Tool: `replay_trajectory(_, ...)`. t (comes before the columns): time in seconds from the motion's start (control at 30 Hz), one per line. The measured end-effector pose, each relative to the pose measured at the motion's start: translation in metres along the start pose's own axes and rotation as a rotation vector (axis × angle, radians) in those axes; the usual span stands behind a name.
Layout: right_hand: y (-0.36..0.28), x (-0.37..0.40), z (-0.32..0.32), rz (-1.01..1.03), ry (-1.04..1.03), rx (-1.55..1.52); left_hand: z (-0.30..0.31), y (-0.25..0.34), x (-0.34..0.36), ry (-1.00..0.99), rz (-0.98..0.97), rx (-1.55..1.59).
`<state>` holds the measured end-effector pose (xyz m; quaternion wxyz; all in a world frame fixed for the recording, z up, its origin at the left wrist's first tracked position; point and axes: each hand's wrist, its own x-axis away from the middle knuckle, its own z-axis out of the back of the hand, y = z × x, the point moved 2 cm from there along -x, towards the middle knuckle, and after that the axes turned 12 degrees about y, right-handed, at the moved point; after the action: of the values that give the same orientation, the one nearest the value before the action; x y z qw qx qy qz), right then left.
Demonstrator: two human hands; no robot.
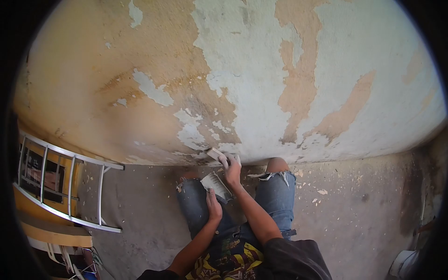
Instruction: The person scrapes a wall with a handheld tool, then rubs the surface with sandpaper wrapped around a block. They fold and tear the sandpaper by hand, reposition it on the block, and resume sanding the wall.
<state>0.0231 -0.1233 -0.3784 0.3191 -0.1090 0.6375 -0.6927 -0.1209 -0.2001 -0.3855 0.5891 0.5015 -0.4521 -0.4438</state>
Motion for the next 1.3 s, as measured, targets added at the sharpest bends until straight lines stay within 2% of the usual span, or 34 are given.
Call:
replay_trajectory(0.07,0.009,0.005,-0.002,-0.060,-0.014,-0.015,0.000,0.004,0.003,-0.018,0.031,0.021)
replay_trajectory(0.17,0.034,0.014,-0.002,-0.121,0.022,0.004,0.000,0.000,-0.002,0.015,-0.047,-0.058)
replay_trajectory(0.23,0.044,0.018,0.003,-0.238,0.023,0.056,0.002,-0.009,-0.005,-0.012,-0.022,-0.038)
replay_trajectory(0.3,0.033,0.012,-0.002,-0.229,0.017,0.049,0.003,0.000,0.001,0.008,-0.001,-0.043)
replay_trajectory(0.37,0.005,-0.004,-0.003,-0.077,-0.042,0.003,-0.002,0.006,0.004,0.019,0.006,-0.037)
replay_trajectory(0.43,0.020,0.003,-0.007,-0.086,-0.036,-0.006,-0.001,0.009,0.003,-0.021,0.003,-0.055)
replay_trajectory(0.5,0.054,0.021,-0.004,-0.233,0.003,0.071,-0.002,0.005,0.004,0.001,-0.026,-0.015)
replay_trajectory(0.53,0.052,0.024,0.000,-0.245,0.034,0.079,-0.003,0.003,0.000,0.027,-0.043,0.021)
replay_trajectory(0.7,0.052,0.019,0.003,-0.202,0.056,0.151,-0.004,-0.001,0.001,-0.046,0.014,-0.024)
replay_trajectory(0.77,0.048,0.017,0.005,-0.169,0.056,0.168,-0.005,0.002,0.004,0.019,-0.006,-0.043)
replay_trajectory(0.9,0.032,0.001,0.005,-0.059,0.008,0.087,-0.003,-0.002,0.003,0.011,0.020,-0.008)
replay_trajectory(0.97,0.030,0.000,0.006,-0.097,0.037,0.022,-0.006,-0.012,0.000,0.035,0.021,0.010)
replay_trajectory(1.1,0.010,-0.006,0.003,-0.096,0.091,-0.048,-0.005,0.004,0.003,0.032,0.022,-0.016)
replay_trajectory(1.17,0.005,-0.008,0.003,-0.195,0.100,-0.215,-0.003,-0.002,0.001,-0.014,0.009,0.024)
replay_trajectory(1.3,0.029,0.002,0.008,-0.212,0.167,-0.084,-0.008,0.000,-0.004,0.003,0.003,-0.003)
